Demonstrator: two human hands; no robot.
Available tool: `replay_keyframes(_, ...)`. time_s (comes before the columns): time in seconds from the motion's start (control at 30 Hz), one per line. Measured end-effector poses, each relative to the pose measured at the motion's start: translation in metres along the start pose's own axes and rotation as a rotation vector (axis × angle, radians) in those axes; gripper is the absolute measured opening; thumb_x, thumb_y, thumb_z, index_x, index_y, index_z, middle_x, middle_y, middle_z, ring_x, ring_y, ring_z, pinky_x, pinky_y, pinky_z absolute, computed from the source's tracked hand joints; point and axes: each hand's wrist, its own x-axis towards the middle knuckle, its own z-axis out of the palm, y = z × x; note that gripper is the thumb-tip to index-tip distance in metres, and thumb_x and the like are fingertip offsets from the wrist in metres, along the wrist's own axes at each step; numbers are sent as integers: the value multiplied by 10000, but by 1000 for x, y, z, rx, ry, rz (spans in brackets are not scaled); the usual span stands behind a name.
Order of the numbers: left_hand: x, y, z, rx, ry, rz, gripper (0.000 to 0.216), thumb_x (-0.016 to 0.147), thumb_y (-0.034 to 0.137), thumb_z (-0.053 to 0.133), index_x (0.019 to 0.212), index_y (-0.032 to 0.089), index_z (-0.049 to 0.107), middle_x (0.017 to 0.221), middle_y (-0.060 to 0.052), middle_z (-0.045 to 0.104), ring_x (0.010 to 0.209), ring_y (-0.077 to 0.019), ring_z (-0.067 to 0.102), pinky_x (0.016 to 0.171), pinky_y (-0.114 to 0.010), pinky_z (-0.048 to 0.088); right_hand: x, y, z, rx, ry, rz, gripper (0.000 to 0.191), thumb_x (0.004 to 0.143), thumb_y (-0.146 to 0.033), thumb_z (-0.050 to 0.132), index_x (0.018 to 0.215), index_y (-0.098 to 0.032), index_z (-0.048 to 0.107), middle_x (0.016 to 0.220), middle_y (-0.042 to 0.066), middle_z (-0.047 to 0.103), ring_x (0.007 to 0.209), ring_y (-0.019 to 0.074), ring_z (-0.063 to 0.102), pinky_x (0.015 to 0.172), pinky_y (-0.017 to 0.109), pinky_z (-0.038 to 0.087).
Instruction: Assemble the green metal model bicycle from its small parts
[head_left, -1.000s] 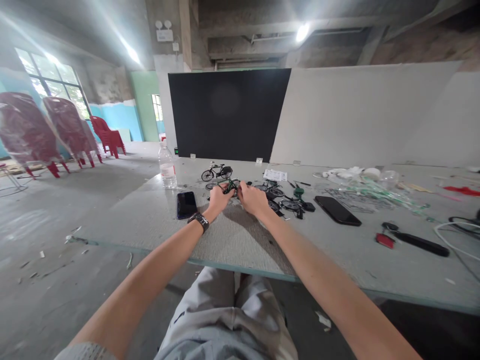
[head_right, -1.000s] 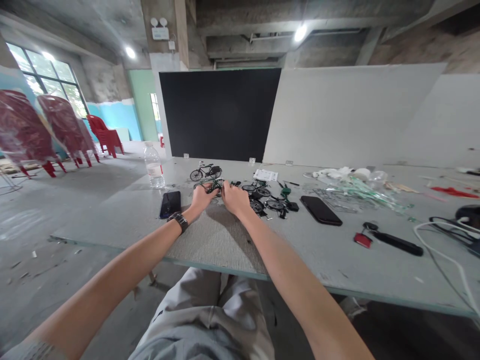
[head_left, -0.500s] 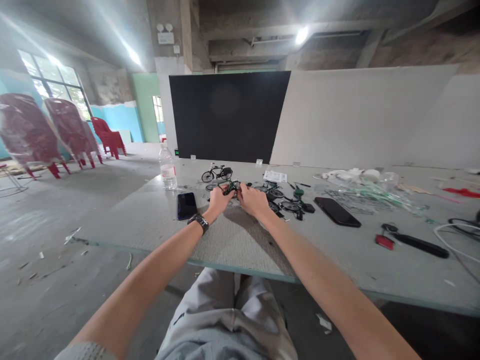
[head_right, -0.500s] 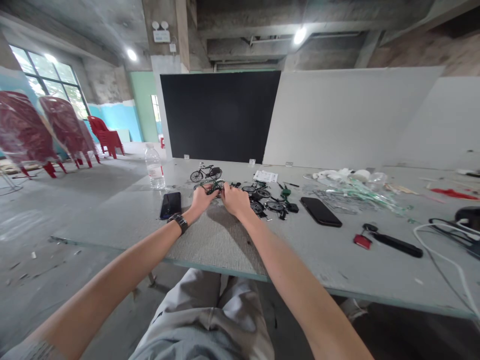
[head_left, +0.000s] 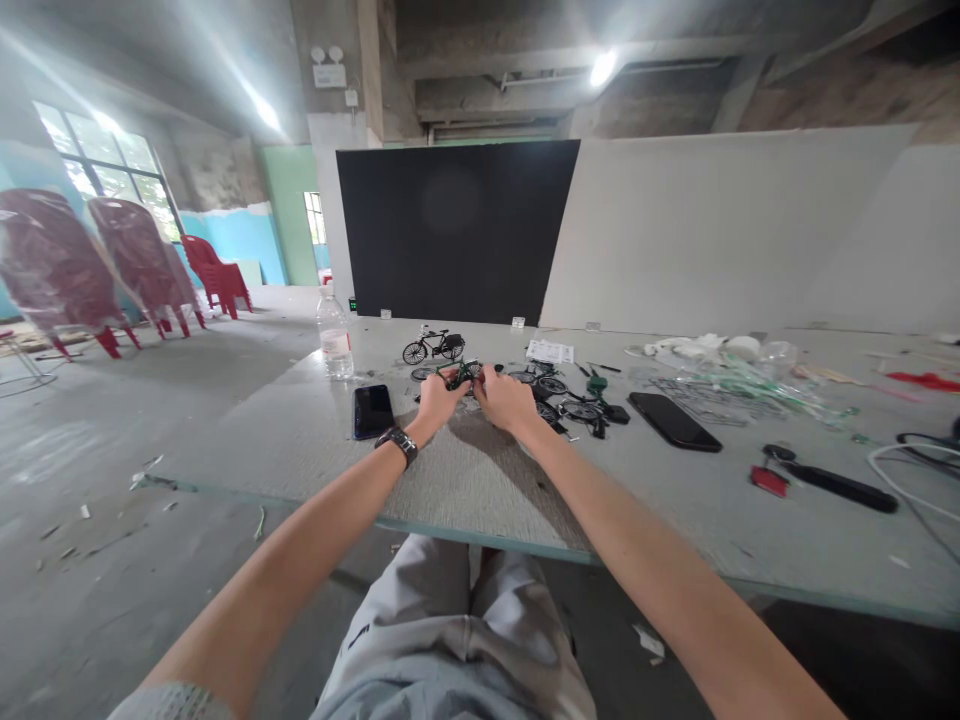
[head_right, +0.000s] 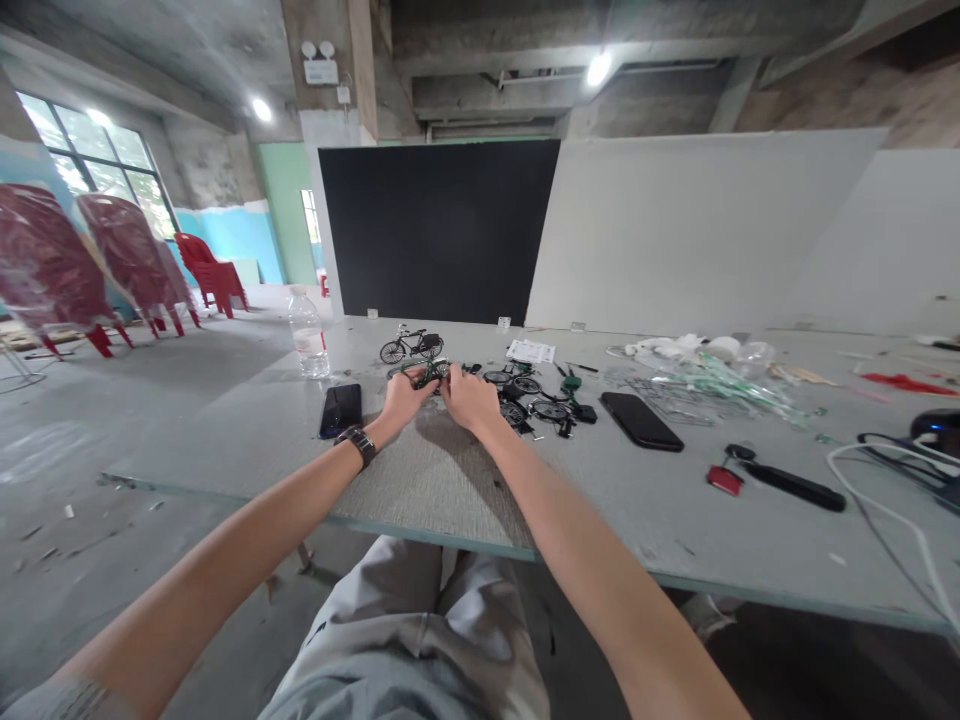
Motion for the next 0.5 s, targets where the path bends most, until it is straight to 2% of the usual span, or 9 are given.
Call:
replay_keyframes(0.17, 0, 0, -1, -4, -6, -2, 167, 803, 147, 706, 962, 149, 758, 992, -84, 785, 978, -252, 723, 912, -348, 543, 1, 2, 3, 22, -16, 8, 350, 1050, -397, 244, 1142, -197, 517, 1038, 140, 723, 946, 289, 695, 750, 333, 445)
replay_keyframes(0.27, 0, -1, 0, -8, -4, -10, 160, 808, 150, 701, 956, 147, 762, 1008, -85, 784, 985, -250, 722, 916, -341, 541, 2, 4, 2, 51, -22, -1, 323, 1036, -406, 304, 1171, -194, 507, 1028, 131, 724, 935, 293, 689, 738, 328, 439)
replay_keyframes(0.43, 1, -4, 1, -22, 3, -23, 202, 796, 150, 720, 995, 149, 758, 1021, -83, 783, 987, -251, 721, 915, -344, 541, 2, 6, 1, 78, -24, 8, 351, 1038, -394, 273, 1150, -190, 536, 1033, 141, 720, 943, 305, 684, 717, 330, 428)
replay_keyframes(0.5, 1, -5, 1, -28, 12, -31, 194, 794, 136, 719, 984, 146, 758, 1013, -87, 783, 981, -252, 722, 906, -344, 544, 2, 6, 0, 93, -24, -4, 327, 1028, -402, 318, 1155, -192, 534, 1031, 133, 720, 939, 299, 682, 713, 322, 423)
